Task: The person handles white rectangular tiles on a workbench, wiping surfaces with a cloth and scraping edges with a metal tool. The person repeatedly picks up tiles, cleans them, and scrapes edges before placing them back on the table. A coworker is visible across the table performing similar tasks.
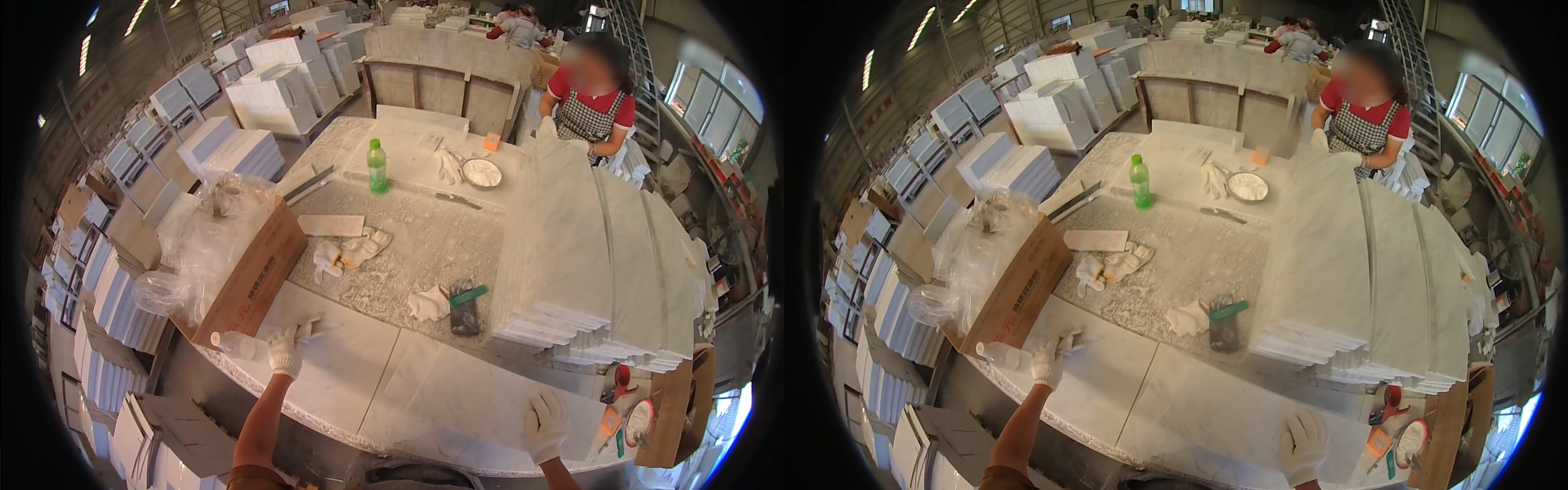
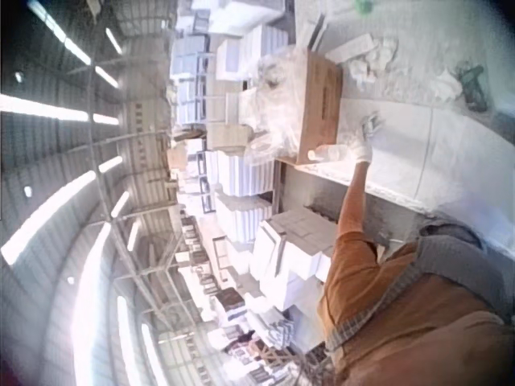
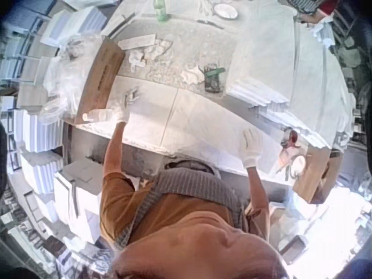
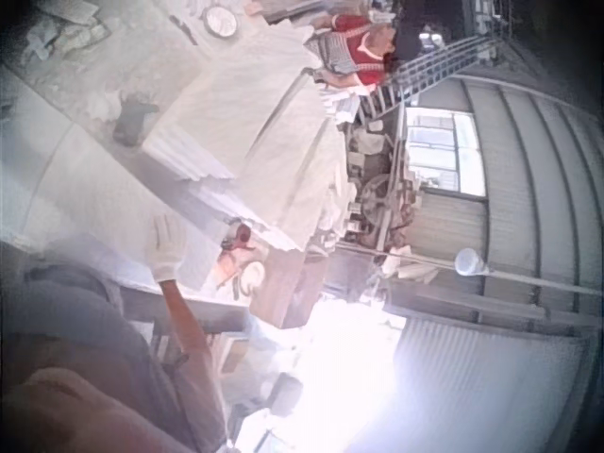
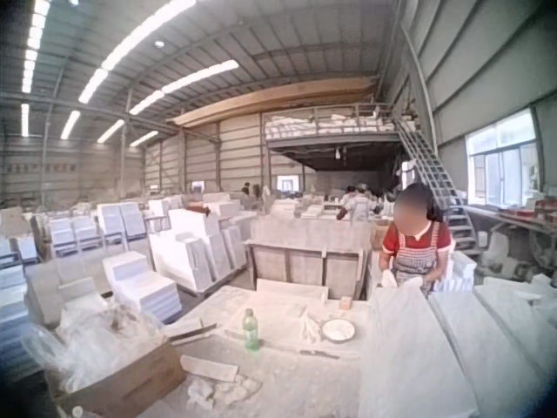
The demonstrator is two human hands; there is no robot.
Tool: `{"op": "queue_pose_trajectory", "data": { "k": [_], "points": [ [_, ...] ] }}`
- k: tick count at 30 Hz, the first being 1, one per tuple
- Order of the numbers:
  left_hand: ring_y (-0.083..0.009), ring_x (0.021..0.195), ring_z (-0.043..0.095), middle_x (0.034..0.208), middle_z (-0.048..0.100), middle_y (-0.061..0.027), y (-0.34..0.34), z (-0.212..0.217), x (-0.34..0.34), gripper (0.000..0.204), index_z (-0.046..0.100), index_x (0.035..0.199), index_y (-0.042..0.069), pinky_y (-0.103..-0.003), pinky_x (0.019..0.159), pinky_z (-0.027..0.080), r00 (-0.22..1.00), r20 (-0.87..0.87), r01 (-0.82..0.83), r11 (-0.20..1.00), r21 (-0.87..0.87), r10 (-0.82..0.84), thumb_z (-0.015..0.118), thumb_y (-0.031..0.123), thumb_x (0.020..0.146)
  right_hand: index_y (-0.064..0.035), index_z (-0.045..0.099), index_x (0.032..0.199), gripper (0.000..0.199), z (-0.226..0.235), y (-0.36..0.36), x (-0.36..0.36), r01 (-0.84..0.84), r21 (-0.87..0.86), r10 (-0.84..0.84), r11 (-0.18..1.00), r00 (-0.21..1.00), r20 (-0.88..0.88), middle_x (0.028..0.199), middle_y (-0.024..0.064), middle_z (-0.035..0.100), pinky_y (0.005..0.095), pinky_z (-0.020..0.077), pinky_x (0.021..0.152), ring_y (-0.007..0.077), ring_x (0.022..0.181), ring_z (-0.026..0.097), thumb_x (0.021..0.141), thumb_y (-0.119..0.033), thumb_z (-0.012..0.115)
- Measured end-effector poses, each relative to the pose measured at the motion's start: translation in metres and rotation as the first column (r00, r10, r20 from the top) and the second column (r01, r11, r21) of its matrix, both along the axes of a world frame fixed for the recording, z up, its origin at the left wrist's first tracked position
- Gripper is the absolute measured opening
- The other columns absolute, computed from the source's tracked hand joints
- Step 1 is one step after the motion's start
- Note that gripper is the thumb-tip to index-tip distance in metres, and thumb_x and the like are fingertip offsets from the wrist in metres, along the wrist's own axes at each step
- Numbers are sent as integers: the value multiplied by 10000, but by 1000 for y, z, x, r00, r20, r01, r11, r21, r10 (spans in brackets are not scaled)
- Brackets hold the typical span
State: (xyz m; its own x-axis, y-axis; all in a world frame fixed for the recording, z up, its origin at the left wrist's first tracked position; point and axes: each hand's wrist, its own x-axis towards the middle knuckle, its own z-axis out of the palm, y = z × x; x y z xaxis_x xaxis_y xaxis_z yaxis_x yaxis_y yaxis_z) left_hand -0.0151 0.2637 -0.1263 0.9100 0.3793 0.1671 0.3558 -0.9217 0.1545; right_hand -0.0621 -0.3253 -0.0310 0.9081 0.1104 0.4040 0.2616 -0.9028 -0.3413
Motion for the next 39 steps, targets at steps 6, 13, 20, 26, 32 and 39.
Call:
{"op": "queue_pose_trajectory", "data": {
  "k": [6, 13, 20, 26, 32, 39],
  "points": [
    [-341, 1204, 578, 1232, 661, -133, -26, -31, -68, 394, 667, 1246, 194, -485, 1041, 428, 864, -218, 485, 867, 112, -455, 553, 56, 895, -76, 727, 1078, 290, 13, 7, -2, 11, 34, -10, 999, 999, -34, 1228, 129, 670, 509, 434, 1052, 395, 1212, 575, 797, -105, 659],
    [-324, 1180, 631, 1226, 696, -123, -44, 6, -179, 303, 704, 1228, 141, -410, 1015, 491, 224, -628, 300, 666, -683, -745, 614, 195, 944, -79, 721, 1060, 286, 28, 18, -1, 11, 62, -8, 998, 998, -56, 1226, 117, 665, 518, 420, 1049, 384, 1223, 565, 785, -96, 646],
    [-348, 940, 680, 1029, 710, -141, -51, 92, -73, 352, 626, 1274, 56, -446, 841, 537, 970, -124, 59, 694, -717, -210, 589, 66, 925, -71, 720, 1051, 276, 10, -1, -5, 9, 21, -9, 1000, 1000, 14, 1214, 130, 669, 522, 436, 1037, 395, 1194, 581, 786, -92, 643],
    [-350, 982, 672, 1305, 598, -202, 3, 15, 6, 590, 418, 1489, 101, -458, 832, 534, 995, -7, 94, 979, 182, -95, 583, 90, 923, -92, 718, 1046, 260, 6, -1, -1, -12, 25, 11, 1000, 1000, 29, 1185, 112, 666, 528, 456, 1017, 389, 1163, 591, 794, -151, 700],
    [-365, 967, 672, 1373, 565, -183, -27, -1, -19, 687, 401, 1518, 126, -459, 808, 525, 914, -403, 151, 964, 216, -53, 590, 108, 858, -107, 724, 1051, 264, 8, -2, -3, 23, -3, -23, 1000, 999, 30, 1186, 98, 669, 522, 459, 1011, 383, 1158, 593, 791, -150, 702],
    [-376, 1007, 655, 1087, 641, -143, -93, 53, -124, 374, 639, 1216, 256, -488, 825, 544, 454, -397, 510, 598, -618, -798, 534, 105, 891, -94, 723, 1049, 276, 8, -3, -3, 0, -15, 0, 1000, 998, 55, 1163, 116, 671, 524, 471, 993, 390, 1141, 597, 778, -136, 693]
  ]
}}
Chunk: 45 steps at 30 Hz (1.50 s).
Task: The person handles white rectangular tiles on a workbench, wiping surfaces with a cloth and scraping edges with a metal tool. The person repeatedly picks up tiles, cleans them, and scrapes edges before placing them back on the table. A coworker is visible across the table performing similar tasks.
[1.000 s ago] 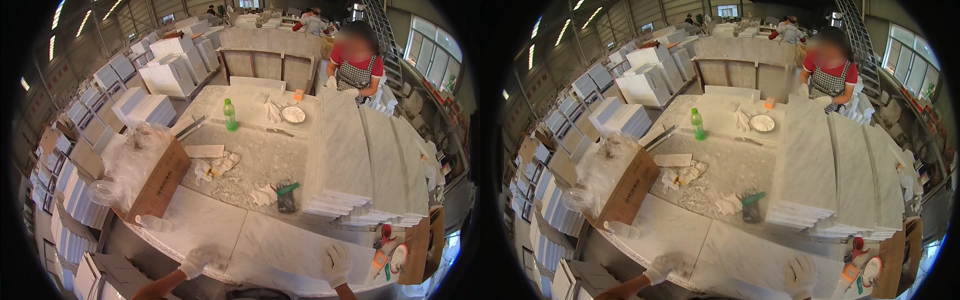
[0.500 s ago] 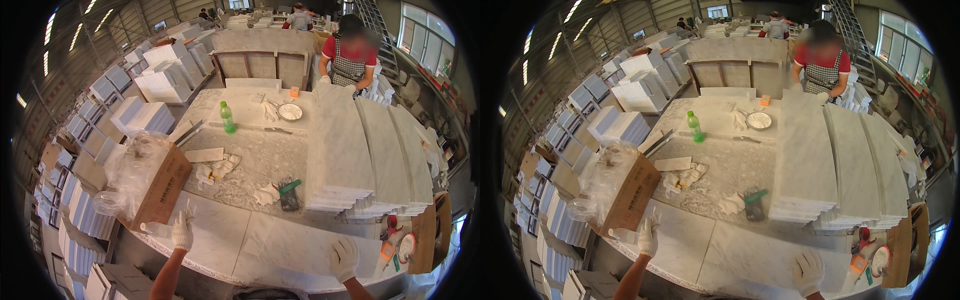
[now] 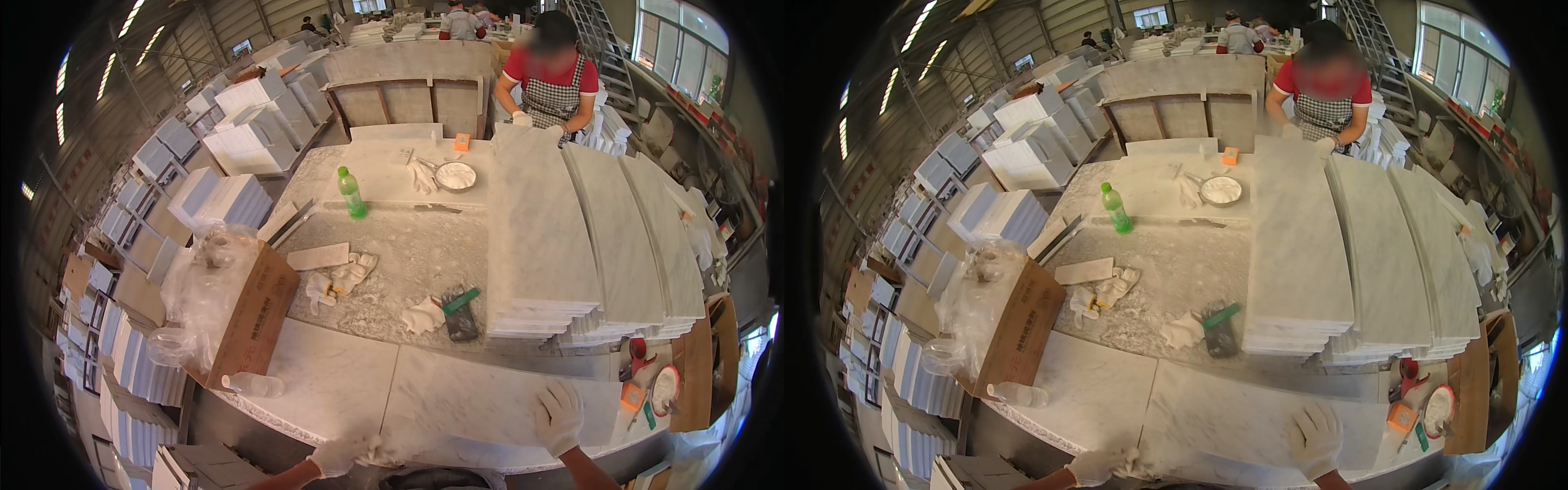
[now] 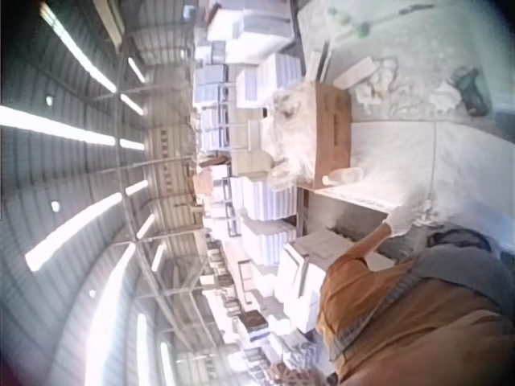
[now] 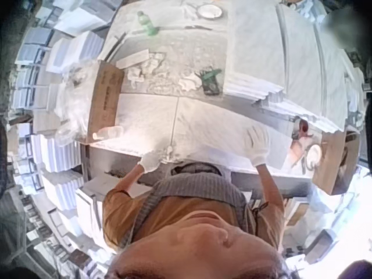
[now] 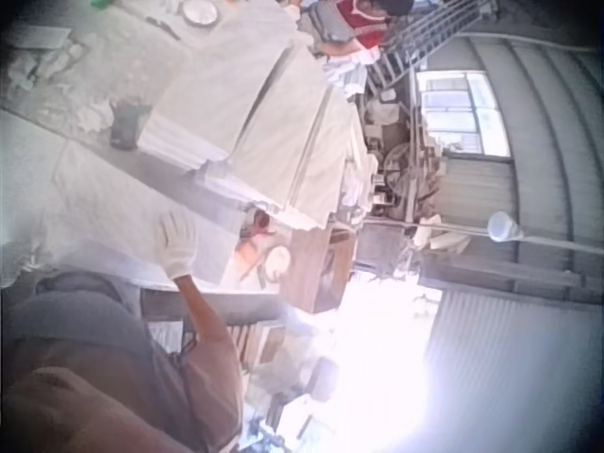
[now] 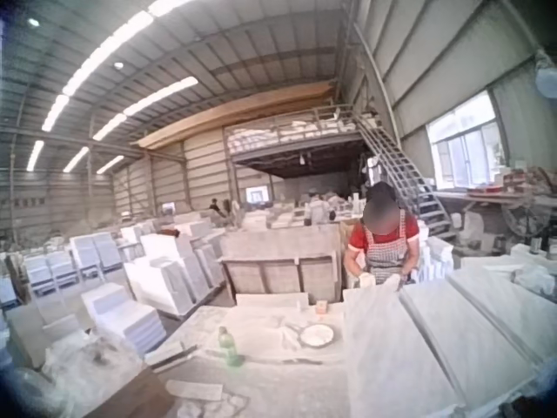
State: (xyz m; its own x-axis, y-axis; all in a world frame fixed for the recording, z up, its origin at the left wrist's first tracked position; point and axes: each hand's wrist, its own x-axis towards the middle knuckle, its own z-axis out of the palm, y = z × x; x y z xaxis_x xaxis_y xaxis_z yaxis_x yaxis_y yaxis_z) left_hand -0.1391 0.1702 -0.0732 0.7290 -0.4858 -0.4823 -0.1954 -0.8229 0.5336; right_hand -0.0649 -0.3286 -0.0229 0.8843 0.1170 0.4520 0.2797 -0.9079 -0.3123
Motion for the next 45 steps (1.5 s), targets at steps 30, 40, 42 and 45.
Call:
{"op": "queue_pose_trajectory", "data": {
  "k": [30, 40, 42, 45],
  "points": [
    [-377, 815, 651, 789, 656, -139, -145, 80, 78, 148, 674, 805, 42, -474, 758, 505, 661, 384, -320, 705, -633, 645, 633, 130, 918, -113, 743, 1019, 234, 7, 1, 4, 24, 53, -26, 998, 999, 44, 1148, 90, 689, 498, 487, 972, 353, 1131, 615, 787, -146, 748],
    [-386, 995, 624, 1049, 651, -169, -180, 74, 66, 552, 575, 1303, -4, -452, 850, 505, 644, 658, -65, 885, -461, 390, 794, 163, 824, -108, 743, 1047, 246, 6, 1, 0, 55, 121, -59, 991, 998, 27, 1148, 103, 697, 487, 489, 980, 360, 1152, 616, 804, -150, 736],
    [-397, 988, 619, 1056, 653, -181, -188, 84, 66, 591, 561, 1323, -14, -459, 849, 508, 711, 587, -74, 871, -486, 388, 807, 192, 826, -101, 749, 1059, 245, 0, 4, -4, 114, 231, -121, 966, 993, 14, 1128, 114, 707, 467, 498, 963, 340, 1125, 634, 818, -131, 727],
    [-385, 990, 627, 1085, 660, -190, -204, 96, 67, 624, 540, 1349, -28, -452, 834, 516, 728, 573, -71, 873, -483, 376, 811, 219, 844, -85, 759, 1109, 231, -16, 31, -22, 271, 644, -155, 715, 960, -232, 1089, 113, 735, 388, 525, 907, 241, 1058, 676, 891, -115, 689]
  ]
}}
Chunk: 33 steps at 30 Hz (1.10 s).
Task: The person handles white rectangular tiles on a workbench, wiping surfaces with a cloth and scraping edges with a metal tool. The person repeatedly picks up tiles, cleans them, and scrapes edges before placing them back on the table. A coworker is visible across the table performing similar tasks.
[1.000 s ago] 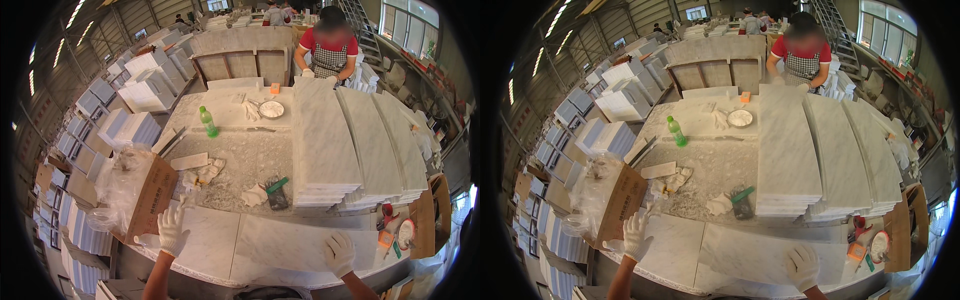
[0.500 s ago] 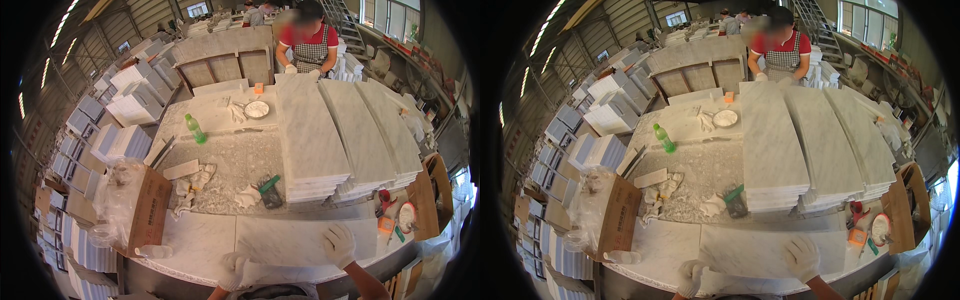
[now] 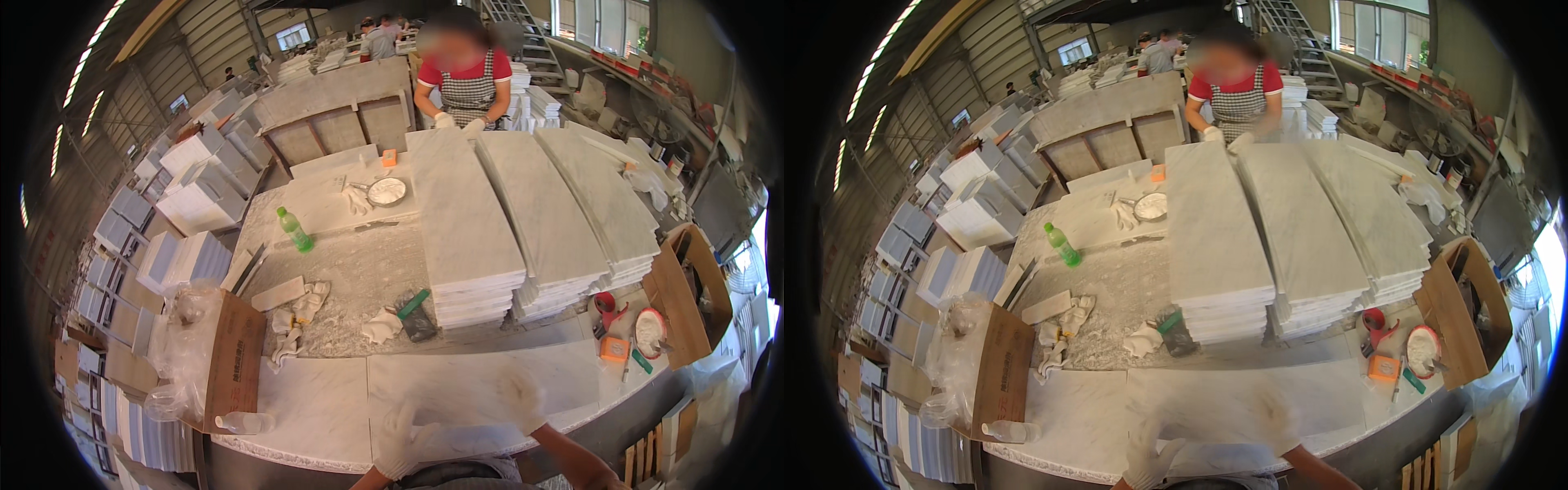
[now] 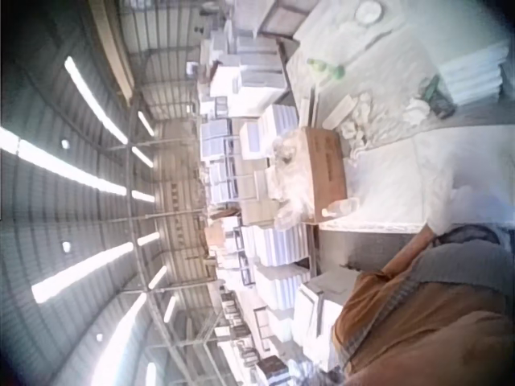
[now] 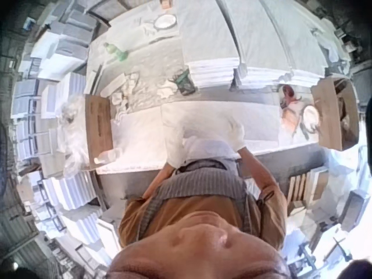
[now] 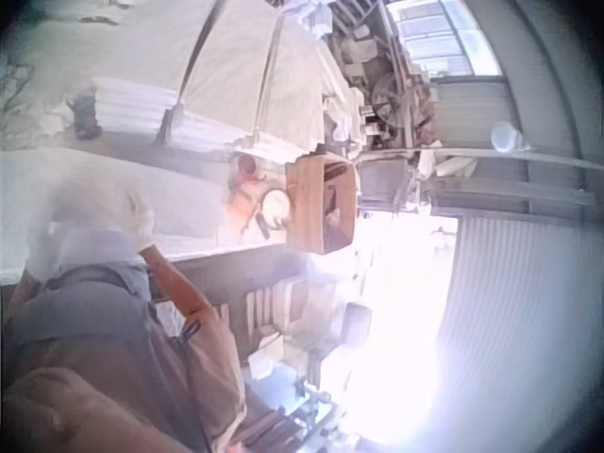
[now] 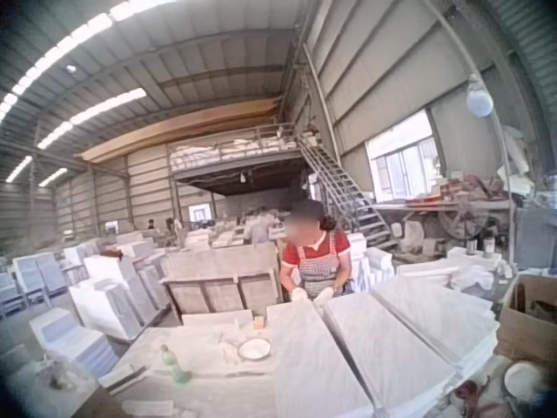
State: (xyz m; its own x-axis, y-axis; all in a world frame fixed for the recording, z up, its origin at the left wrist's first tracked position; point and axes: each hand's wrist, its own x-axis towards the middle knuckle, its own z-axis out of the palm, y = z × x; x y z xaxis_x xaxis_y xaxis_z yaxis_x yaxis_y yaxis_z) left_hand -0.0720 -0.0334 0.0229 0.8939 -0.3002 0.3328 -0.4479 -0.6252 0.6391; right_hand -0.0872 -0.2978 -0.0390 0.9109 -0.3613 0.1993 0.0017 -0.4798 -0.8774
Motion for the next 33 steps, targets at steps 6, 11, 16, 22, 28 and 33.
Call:
{"op": "queue_pose_trajectory", "data": {
  "k": [6, 11, 16, 22, 28, 33],
  "points": [
    [-251, 970, 659, 1090, 674, -154, -19, -8, 2, 460, 549, 1331, -26, -366, 812, 531, 880, -458, -122, 872, -474, -125, 667, 234, 970, 16, 629, 1329, 327, 25, 95, -21, -118, 917, 461, 380, 884, -78, 1307, 77, 660, 284, 473, 1036, 126, 1172, 604, 1055, -142, 546],
    [-201, 895, 661, 937, 684, -116, -18, -35, -4, 277, 636, 1124, -10, -330, 817, 527, 805, -564, -57, 922, -382, -184, 538, 228, 1024, 51, 556, 1350, 356, 48, 90, -31, 23, 994, 477, -110, 879, 33, 1329, 88, 577, 308, 454, 1071, 189, 1204, 590, 1068, -158, 497],
    [-196, 834, 662, 885, 681, -114, -14, -33, -16, 267, 648, 1073, 7, -322, 762, 532, 813, -569, -71, 949, -307, -123, 535, 245, 1033, 23, 580, 1321, 323, 61, 72, -41, -271, 949, 602, 162, 789, 122, 1312, 72, 586, 307, 463, 1034, 157, 1174, 587, 1060, -155, 511],
    [-199, 801, 670, 864, 680, -123, 2, -44, -5, 292, 650, 1126, -12, -332, 734, 542, 953, -288, -19, 935, -354, -89, 548, 242, 1025, 6, 609, 1300, 324, 85, 42, -56, -521, 683, 682, 512, 730, 46, 1221, 66, 635, 303, 483, 981, 136, 1107, 608, 1047, -187, 549],
    [-157, 856, 639, 1041, 687, -81, -39, 2, -22, 349, 607, 1293, -1, -294, 782, 529, 808, -498, -39, 816, -577, -314, 561, 204, 1014, -7, 659, 1225, 317, 101, 25, -50, -93, 875, 567, 474, 793, -222, 1022, 40, 690, 287, 511, 863, 119, 938, 640, 1029, -250, 600],
    [-79, 831, 595, 1178, 627, -71, -86, 32, -19, 394, 578, 1334, -8, -242, 736, 516, 550, -665, -132, 734, -667, -505, 566, 239, 1027, -19, 698, 1030, 278, 103, 34, -25, -9, 855, 460, 518, 846, -270, 816, 5, 657, 268, 476, 652, 101, 696, 590, 1041, -275, 591]
  ]
}}
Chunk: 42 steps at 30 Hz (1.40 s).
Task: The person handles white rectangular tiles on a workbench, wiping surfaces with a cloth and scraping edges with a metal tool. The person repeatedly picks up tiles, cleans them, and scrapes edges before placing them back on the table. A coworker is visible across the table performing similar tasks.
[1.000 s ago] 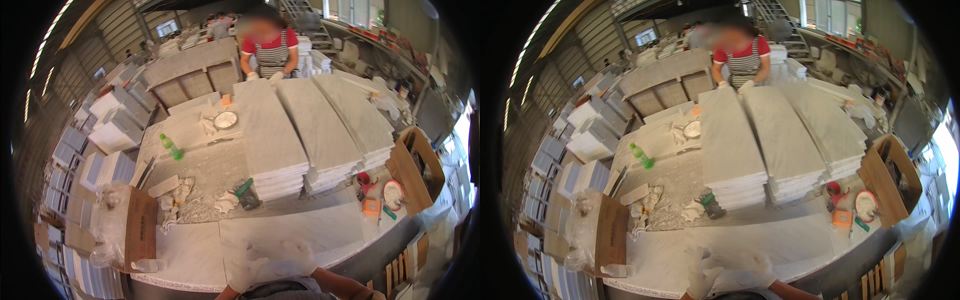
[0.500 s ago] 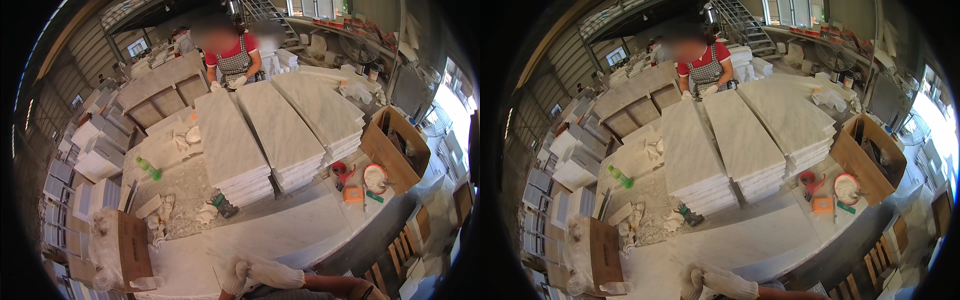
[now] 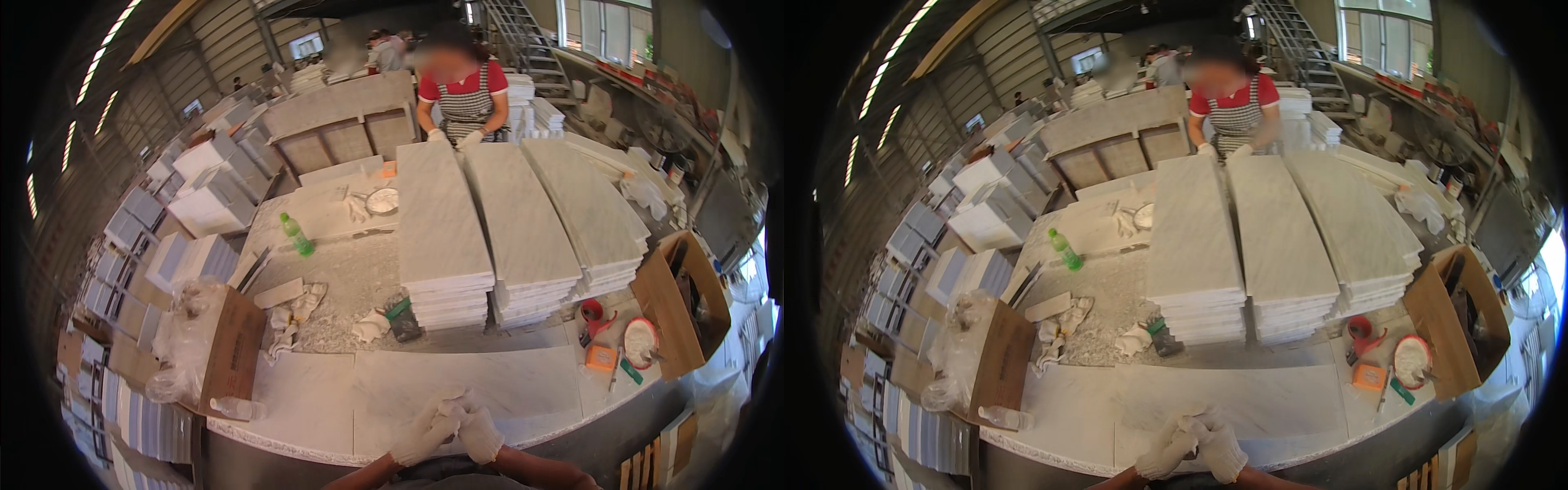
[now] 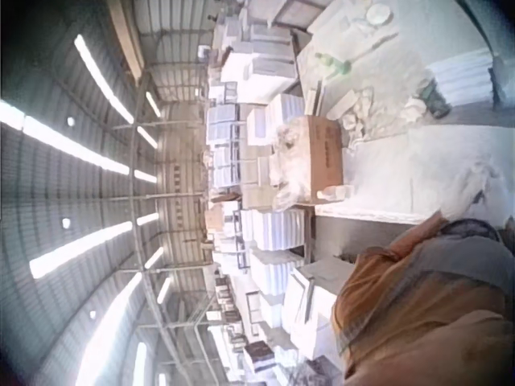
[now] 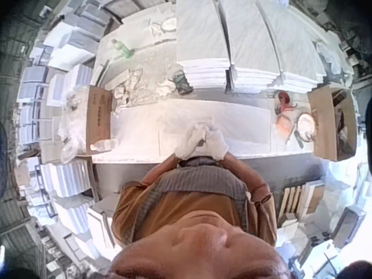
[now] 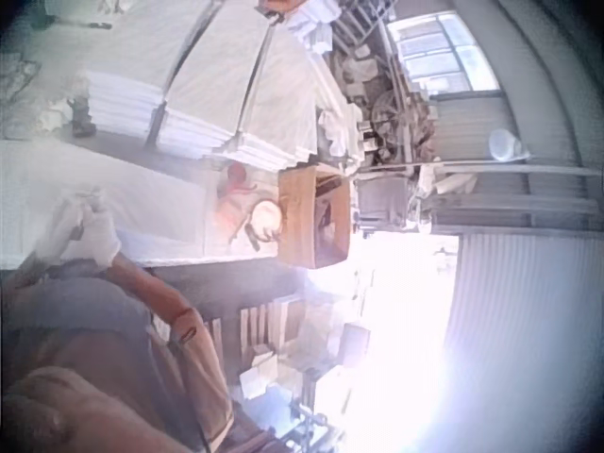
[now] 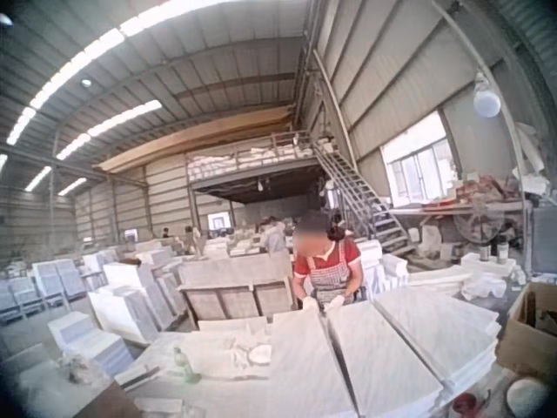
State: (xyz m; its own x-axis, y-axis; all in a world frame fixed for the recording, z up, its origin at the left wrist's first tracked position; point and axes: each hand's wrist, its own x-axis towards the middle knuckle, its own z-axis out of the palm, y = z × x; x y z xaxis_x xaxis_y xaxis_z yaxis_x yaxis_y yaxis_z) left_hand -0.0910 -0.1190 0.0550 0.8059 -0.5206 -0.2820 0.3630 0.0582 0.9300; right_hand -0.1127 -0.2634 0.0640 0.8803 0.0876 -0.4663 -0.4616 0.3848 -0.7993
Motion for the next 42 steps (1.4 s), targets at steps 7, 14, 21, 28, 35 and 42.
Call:
{"op": "queue_pose_trajectory", "data": {
  "k": [7, 14, 21, 28, 35, 42],
  "points": [
    [-45, 549, 385, 872, 619, -20, 6, -1, 0, 494, 615, 1200, 56, -195, 458, 263, 931, -329, -194, 978, -80, 158, 402, 480, 1064, -103, 625, 968, 260, -20, 2, 8, -217, 440, 218, 871, 975, 50, 834, 12, 598, 264, 454, 676, 117, 731, 575, 1096, -288, 495],
    [-165, 865, 629, 1004, 647, -97, -2, 57, -3, 360, 565, 1148, 83, -320, 752, 538, 852, -358, -490, 822, -290, 381, 471, 424, 1076, -55, 620, 1129, 266, 9, 14, 13, -305, -97, 307, 948, 783, 540, 1007, 88, 647, 330, 504, 789, 194, 908, 624, 1075, -289, 505],
    [-200, 828, 664, 943, 655, -101, 129, 20, 46, 421, 608, 1083, 71, -356, 736, 562, 504, -59, -829, 463, -314, 861, 457, 463, 1073, -28, 678, 1159, 389, 119, -159, -45, 215, -330, 192, 919, 486, 853, 1178, 189, 676, 483, 480, 999, 347, 1126, 619, 1010, -371, 572],
    [-165, 669, 657, 873, 651, -76, 67, 33, 20, 429, 612, 1157, 66, -298, 543, 514, 889, -9, -443, 863, 244, 459, 417, 440, 1078, -89, 626, 1124, 379, 36, -102, -27, 675, 84, -441, 733, 378, 814, 1070, 113, 670, 511, 474, 963, 292, 1039, 603, 1039, -414, 451],
    [-122, 890, 613, 927, 656, -32, 23, 25, -11, 346, 655, 1106, 81, -289, 809, 517, 990, -46, -126, 980, 152, 135, 471, 372, 1069, -89, 618, 1145, 386, -103, 34, -8, 151, 100, -136, 983, 980, -146, 1077, 113, 669, 488, 478, 968, 277, 1048, 606, 1045, -421, 447],
    [-127, 944, 592, 991, 648, -35, 32, 11, -9, 347, 643, 1087, 53, -295, 850, 495, 969, -16, -240, 957, 164, 245, 520, 377, 1060, -89, 610, 1166, 393, -123, 44, -9, 173, 135, -139, 976, 963, -232, 1083, 113, 669, 465, 481, 972, 262, 1056, 609, 1051, -427, 443]
  ]
}}
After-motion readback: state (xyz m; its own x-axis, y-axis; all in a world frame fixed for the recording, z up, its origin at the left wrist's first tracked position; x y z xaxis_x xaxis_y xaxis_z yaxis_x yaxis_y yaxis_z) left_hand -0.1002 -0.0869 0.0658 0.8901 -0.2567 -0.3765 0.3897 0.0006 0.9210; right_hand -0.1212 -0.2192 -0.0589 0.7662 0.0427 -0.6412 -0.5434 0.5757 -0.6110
